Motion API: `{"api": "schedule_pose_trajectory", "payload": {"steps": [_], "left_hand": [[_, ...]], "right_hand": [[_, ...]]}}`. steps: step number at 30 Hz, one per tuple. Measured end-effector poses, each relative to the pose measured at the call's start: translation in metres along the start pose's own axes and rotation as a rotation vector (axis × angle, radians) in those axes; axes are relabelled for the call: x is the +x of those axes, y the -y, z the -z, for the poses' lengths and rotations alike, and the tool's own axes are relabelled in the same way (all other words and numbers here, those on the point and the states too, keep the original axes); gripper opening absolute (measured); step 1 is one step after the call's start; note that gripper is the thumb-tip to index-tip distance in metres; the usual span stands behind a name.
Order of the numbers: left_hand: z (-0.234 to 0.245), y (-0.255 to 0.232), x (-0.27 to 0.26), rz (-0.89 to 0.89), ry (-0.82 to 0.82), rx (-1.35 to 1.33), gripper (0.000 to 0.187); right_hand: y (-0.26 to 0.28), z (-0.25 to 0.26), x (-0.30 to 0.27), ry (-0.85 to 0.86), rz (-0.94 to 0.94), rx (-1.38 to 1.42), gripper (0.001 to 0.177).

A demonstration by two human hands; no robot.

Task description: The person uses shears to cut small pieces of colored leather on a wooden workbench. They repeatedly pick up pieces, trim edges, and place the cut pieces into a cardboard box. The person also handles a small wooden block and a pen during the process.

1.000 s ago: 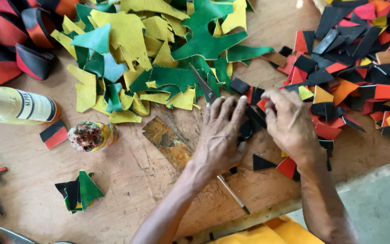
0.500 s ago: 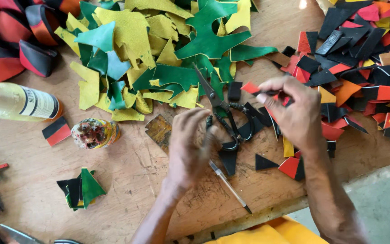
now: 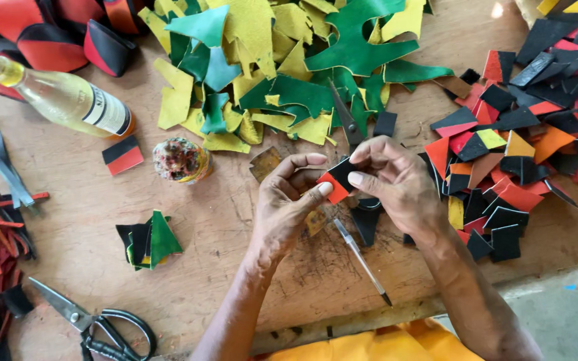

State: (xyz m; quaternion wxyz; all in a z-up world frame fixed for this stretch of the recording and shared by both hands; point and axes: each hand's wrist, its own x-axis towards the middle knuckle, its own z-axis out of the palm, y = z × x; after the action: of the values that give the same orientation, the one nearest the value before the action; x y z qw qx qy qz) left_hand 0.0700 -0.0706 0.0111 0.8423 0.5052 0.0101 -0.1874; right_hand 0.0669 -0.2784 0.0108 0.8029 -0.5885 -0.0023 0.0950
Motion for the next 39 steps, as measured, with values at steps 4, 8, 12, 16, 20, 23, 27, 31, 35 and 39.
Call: {"api": "schedule_pose_trajectory", "payload": {"steps": [4, 8, 12, 16, 20, 23, 27, 31, 35, 39], "left_hand": [[0.005, -0.014, -0.006, -0.118, -0.061, 0.297, 0.043], [0.016, -0.032, -0.015, -0.42, -0.355, 1.273, 0.062], [0.026, -0.033, -0.021, -0.337, -0.357, 1.418, 0.073], [0.037, -0.023, -0.014, -0.286, -0.387, 1.217, 0.055], [0.049, -0.016, -0.012, -0.221, -0.376, 0.839, 0.035], [0.051, -0.01, -0.006, -0.14, -0.352, 0.448, 0.035], [0.052, 0.0, -0.007, -0.229, -0.166, 0.259, 0.047], [0.052, 0.008, 0.001, -0.287, -0.24, 0.304, 0.046], [0.054, 0.01, 0.0, -0.274, -0.264, 0.288, 0.044], [0.052, 0.007, 0.0, -0.238, -0.279, 0.264, 0.043]], "right_hand": [[-0.011, 0.002, 0.007, 0.002, 0.023, 0.049, 0.027], [-0.009, -0.004, 0.011, -0.026, 0.061, -0.151, 0.027], [-0.005, -0.013, 0.015, 0.021, 0.056, -0.243, 0.028], [0.001, -0.021, 0.019, 0.034, 0.131, -0.366, 0.027], [0.009, -0.031, 0.024, 0.056, 0.151, -0.475, 0.027], [0.011, -0.042, 0.03, 0.081, 0.127, -0.485, 0.026], [0.005, -0.049, 0.035, 0.121, 0.193, -0.591, 0.03], [-0.003, -0.043, 0.044, 0.078, 0.231, -0.352, 0.024], [-0.012, -0.035, 0.041, -0.025, 0.184, -0.402, 0.022], [-0.01, -0.036, 0.036, 0.034, 0.234, -0.433, 0.027]]}}
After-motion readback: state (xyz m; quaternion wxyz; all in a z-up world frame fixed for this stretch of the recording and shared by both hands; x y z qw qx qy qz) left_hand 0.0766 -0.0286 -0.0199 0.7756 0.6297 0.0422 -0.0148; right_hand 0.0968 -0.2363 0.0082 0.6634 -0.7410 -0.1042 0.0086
